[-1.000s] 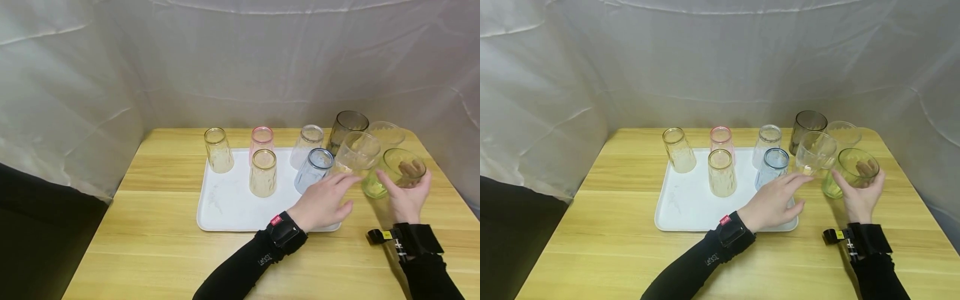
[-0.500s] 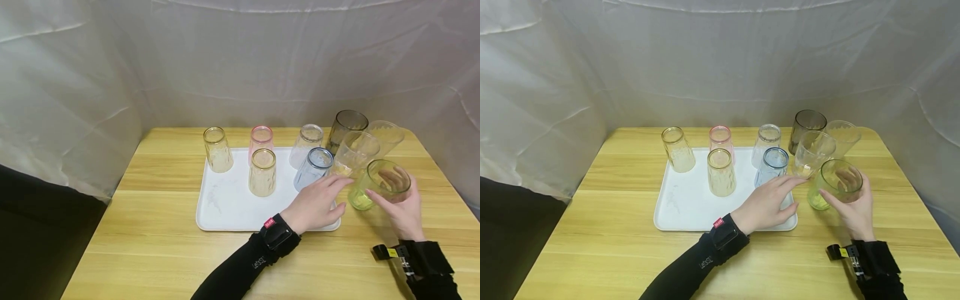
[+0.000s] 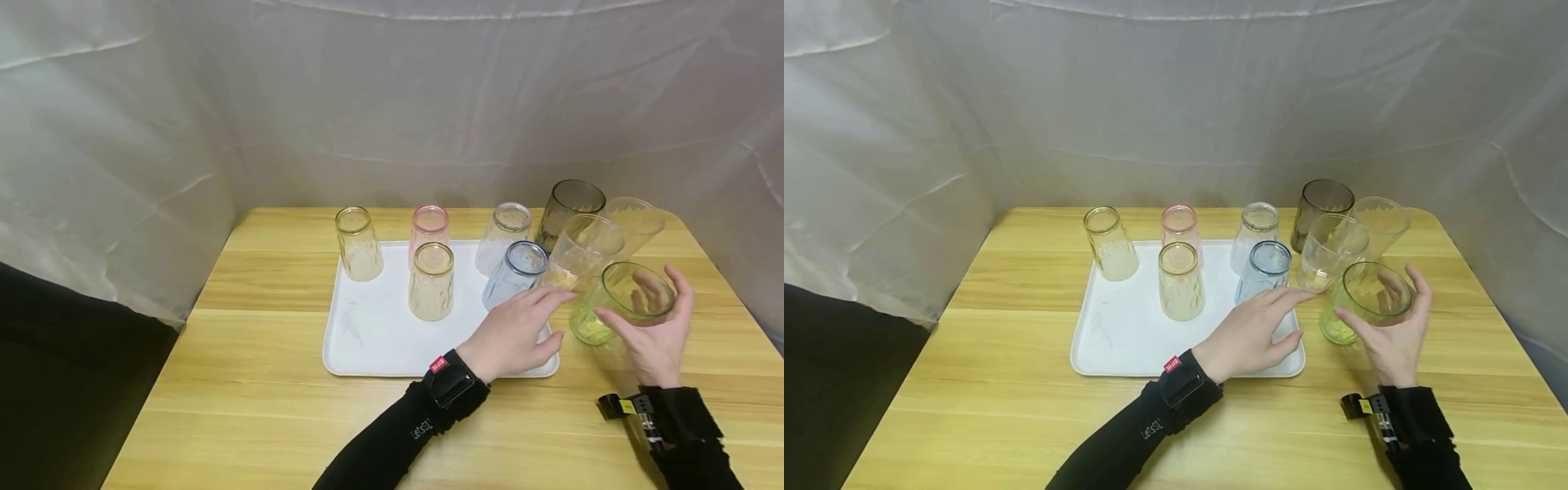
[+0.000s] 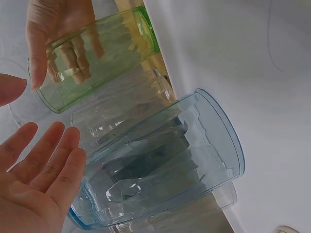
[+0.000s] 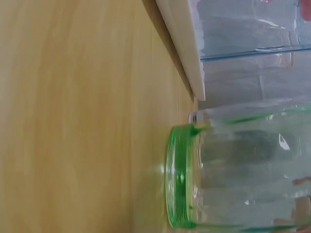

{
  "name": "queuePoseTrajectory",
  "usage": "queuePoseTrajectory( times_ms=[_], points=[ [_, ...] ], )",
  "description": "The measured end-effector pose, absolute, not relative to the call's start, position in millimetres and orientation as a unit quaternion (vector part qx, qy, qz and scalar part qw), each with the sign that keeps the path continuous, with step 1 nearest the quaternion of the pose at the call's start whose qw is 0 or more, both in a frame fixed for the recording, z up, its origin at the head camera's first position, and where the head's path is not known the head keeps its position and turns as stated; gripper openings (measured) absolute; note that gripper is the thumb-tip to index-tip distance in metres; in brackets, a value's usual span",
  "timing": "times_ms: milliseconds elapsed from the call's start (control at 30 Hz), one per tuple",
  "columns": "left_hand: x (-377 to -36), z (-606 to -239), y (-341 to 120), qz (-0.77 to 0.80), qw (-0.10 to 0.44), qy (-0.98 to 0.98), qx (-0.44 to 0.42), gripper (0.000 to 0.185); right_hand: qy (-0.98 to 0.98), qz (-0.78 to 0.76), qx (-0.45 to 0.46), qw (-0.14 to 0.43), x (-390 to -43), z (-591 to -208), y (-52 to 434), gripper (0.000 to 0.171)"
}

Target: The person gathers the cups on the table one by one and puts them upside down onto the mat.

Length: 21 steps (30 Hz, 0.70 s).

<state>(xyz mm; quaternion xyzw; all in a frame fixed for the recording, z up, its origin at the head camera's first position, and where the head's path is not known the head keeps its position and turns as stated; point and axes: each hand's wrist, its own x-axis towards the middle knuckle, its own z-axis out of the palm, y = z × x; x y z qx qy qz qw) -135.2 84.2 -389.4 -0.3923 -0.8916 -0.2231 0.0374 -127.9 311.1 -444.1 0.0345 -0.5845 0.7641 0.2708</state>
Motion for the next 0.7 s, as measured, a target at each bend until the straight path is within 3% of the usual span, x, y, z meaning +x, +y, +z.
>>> queuePoseTrajectory(
  times_ms=[700],
  points=[
    [-135.3, -389.6, 73.0, -0.235, 0.03, -0.894, -0.381, 0.055, -0.587, 0.75, 0.022, 0.302, -133.2, -447.0, 302.1, 0.084]
  ],
)
